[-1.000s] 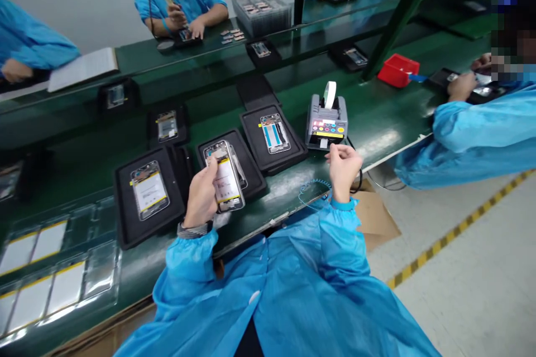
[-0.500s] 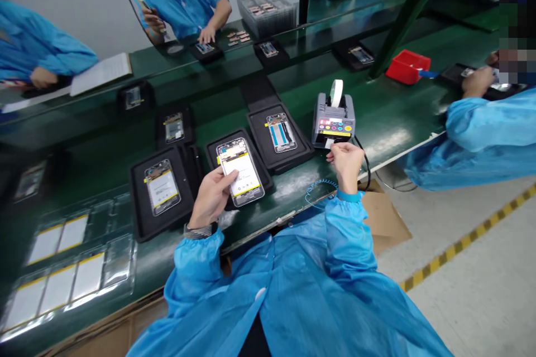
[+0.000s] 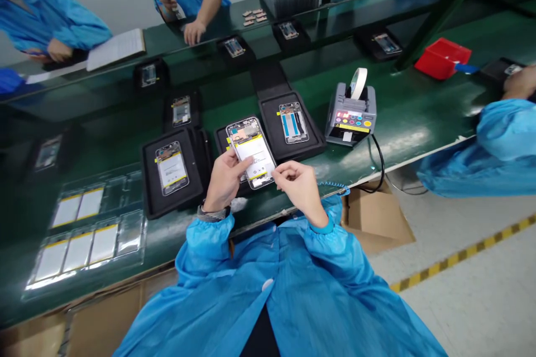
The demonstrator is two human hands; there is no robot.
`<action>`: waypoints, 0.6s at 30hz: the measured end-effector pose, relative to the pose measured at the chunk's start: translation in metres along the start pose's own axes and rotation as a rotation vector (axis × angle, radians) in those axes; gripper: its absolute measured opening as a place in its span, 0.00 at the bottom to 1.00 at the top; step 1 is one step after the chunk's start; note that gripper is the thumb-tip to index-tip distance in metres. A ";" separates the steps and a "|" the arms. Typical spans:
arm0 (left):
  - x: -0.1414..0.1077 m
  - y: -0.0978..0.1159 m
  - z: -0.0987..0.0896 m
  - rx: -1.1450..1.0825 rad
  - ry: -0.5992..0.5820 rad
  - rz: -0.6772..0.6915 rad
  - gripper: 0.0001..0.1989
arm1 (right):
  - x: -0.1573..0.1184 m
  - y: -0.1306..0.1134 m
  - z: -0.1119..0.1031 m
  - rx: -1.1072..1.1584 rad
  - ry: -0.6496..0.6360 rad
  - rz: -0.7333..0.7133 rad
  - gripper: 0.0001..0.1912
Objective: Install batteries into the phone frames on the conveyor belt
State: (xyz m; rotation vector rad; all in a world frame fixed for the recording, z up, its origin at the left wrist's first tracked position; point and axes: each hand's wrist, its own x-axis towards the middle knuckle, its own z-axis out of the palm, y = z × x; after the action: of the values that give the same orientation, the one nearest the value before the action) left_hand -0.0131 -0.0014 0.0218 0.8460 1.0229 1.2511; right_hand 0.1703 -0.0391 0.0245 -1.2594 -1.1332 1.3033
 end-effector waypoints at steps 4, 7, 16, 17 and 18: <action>0.000 0.002 0.000 0.004 0.009 0.004 0.28 | 0.003 0.002 0.001 -0.030 0.008 -0.011 0.20; 0.000 0.002 0.000 0.020 0.009 0.019 0.28 | 0.004 0.002 0.003 -0.042 0.007 -0.008 0.20; 0.005 -0.003 -0.003 0.035 -0.023 0.060 0.27 | 0.005 0.006 0.009 -0.090 0.053 -0.018 0.18; 0.005 -0.004 -0.004 0.039 -0.028 0.066 0.27 | 0.006 0.007 0.009 -0.092 0.061 -0.019 0.18; 0.006 -0.005 -0.004 0.043 -0.032 0.069 0.27 | 0.006 0.008 0.010 -0.093 0.070 -0.021 0.18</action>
State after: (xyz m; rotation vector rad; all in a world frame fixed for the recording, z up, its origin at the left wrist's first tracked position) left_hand -0.0156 0.0036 0.0151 0.9392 1.0054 1.2736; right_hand 0.1604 -0.0344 0.0163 -1.3471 -1.1650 1.1936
